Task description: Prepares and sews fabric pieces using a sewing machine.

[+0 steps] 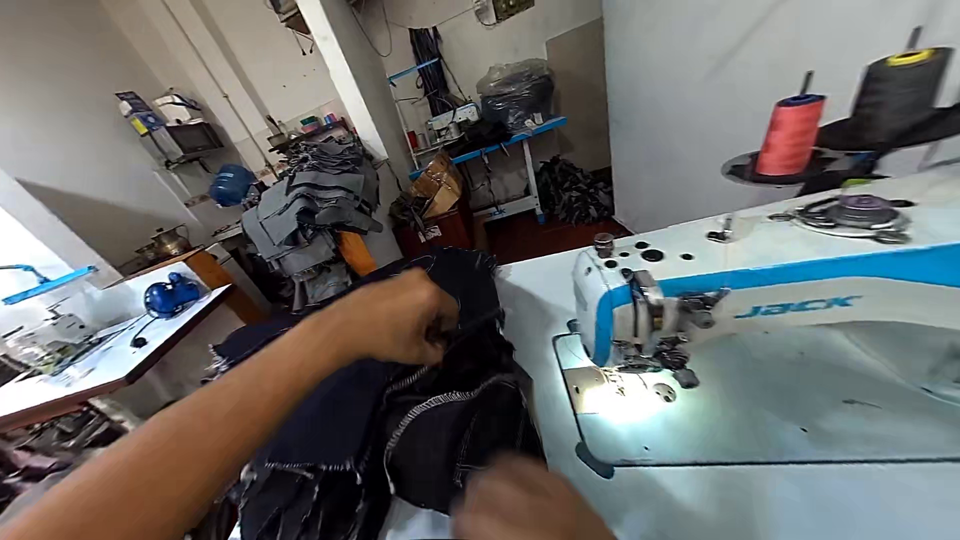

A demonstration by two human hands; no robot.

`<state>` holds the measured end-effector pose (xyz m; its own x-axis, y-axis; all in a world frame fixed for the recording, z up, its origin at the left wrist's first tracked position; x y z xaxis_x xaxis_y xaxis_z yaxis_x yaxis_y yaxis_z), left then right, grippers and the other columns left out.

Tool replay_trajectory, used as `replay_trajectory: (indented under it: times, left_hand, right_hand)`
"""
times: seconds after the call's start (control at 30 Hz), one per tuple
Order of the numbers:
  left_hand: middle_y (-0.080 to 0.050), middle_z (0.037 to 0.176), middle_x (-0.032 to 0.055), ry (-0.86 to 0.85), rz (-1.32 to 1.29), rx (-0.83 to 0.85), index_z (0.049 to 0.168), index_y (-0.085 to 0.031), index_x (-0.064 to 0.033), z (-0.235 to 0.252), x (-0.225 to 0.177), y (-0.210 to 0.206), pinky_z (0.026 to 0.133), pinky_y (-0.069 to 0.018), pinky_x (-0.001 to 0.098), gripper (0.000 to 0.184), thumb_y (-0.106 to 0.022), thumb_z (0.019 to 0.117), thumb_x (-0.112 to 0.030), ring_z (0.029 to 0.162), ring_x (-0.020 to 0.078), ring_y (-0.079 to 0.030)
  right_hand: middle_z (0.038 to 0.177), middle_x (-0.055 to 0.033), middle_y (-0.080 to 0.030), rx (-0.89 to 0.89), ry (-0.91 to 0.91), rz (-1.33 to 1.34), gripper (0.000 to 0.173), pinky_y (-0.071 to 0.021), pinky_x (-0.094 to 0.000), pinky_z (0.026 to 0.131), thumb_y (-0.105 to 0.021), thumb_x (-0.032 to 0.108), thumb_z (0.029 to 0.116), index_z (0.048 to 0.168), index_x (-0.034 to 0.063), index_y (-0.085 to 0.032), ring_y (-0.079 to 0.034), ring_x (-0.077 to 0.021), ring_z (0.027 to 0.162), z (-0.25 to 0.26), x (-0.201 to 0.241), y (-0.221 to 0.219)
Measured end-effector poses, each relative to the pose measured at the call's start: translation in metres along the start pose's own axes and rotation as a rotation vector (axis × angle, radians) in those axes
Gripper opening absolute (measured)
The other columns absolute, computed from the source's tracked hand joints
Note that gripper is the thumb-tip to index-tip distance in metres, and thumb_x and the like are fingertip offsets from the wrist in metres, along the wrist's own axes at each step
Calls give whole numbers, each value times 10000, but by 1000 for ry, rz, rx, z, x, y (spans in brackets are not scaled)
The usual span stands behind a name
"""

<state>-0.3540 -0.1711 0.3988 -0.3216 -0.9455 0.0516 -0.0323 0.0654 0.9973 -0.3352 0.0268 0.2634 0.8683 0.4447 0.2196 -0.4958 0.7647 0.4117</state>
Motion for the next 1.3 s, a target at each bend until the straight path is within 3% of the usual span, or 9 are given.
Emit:
replay_trajectory:
  times: [0.13,0.2,0.3,0.43,0.57,0.83,1.0,1.13,1.3]
  left_hand:
    - [-664,730,124,141,-249,162,874,-696,13,18,-14,-66,630,-537,436,152,-724,843,-133,650,222,-638]
    - [-655,710,108,172,-302,98,876,-686,3,14,-9,-75,591,-521,386,160,-708,842,-152,615,187,-620]
    - [-670,704,49,197,-381,-73,878,-711,-32,0,-11,-79,548,-528,279,138,-710,820,-157,583,88,-616]
    - [-642,646,24,64,-393,-162,816,-692,-56,4,-39,-85,485,-499,239,100,-739,776,-135,533,63,-591]
    - [-608,606,79,59,-221,-137,732,-638,-38,19,-63,-109,494,-513,378,170,-779,719,-132,528,195,-613]
    - [-706,800,138,110,-161,-183,885,-725,-12,-7,-116,-157,585,-596,418,83,-694,886,-89,686,260,-716]
    - [-534,1523,102,201,-245,-109,1420,-608,-170,8,-91,-209,1119,-337,720,889,-537,827,-827,1455,398,-422]
    - [-375,1631,161,289,-243,-286,1573,-412,-98,10,-59,-228,1107,-193,831,1268,-260,712,-1017,1518,458,-280]
    - [-645,1408,92,4,-17,-340,1148,-741,-90,-6,-104,-209,1069,-525,468,378,-589,1021,-411,1362,296,-566]
  right_hand:
    - [1248,-272,-664,628,-551,-218,555,-422,-671,1048,-411,437,1089,1235,-32,-669,-605,-464,1222,-26,-92,-54]
    - [891,-143,-738,407,-364,-348,373,-564,-544,807,-507,353,1023,909,79,-735,-730,-343,903,-43,-88,-63]
    - [1397,-197,-616,555,-490,-186,278,-490,-594,1027,-639,133,933,1192,58,-707,-537,-425,1345,-68,-78,-65]
    - [996,-188,-737,552,-572,-209,180,-562,-585,815,-666,66,885,1050,36,-732,-713,-398,962,-51,-55,-45]
    - [1285,-186,-693,571,-578,-188,308,-432,-580,1091,-518,146,1044,1269,16,-683,-606,-370,1286,-70,-77,-54]
    - [1402,-110,-644,445,-561,-325,326,-388,-631,1132,-561,309,1052,1233,82,-710,-542,-375,1368,-161,-48,58]
    - [1434,-26,-626,458,-589,-335,441,-338,-651,1144,-551,533,1014,1202,160,-694,-499,-325,1412,-170,-53,72]
    - [1387,-100,-628,445,-596,-446,509,-379,-615,1126,-556,623,972,1321,271,-672,-548,-333,1344,-171,-54,67]
    - [1265,-102,-654,406,-553,-477,451,-418,-583,1079,-552,637,962,1284,350,-685,-609,-308,1215,-177,-52,67]
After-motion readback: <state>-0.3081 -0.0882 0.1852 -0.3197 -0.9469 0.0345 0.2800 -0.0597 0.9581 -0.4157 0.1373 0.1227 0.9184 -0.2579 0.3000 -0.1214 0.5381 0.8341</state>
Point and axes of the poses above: each hand's wrist, its own z-axis towards the middle knuckle, its own y-axis out of the back of the hand, x = y × z, the point moved 3 cm from there along z, towards the middle knuckle
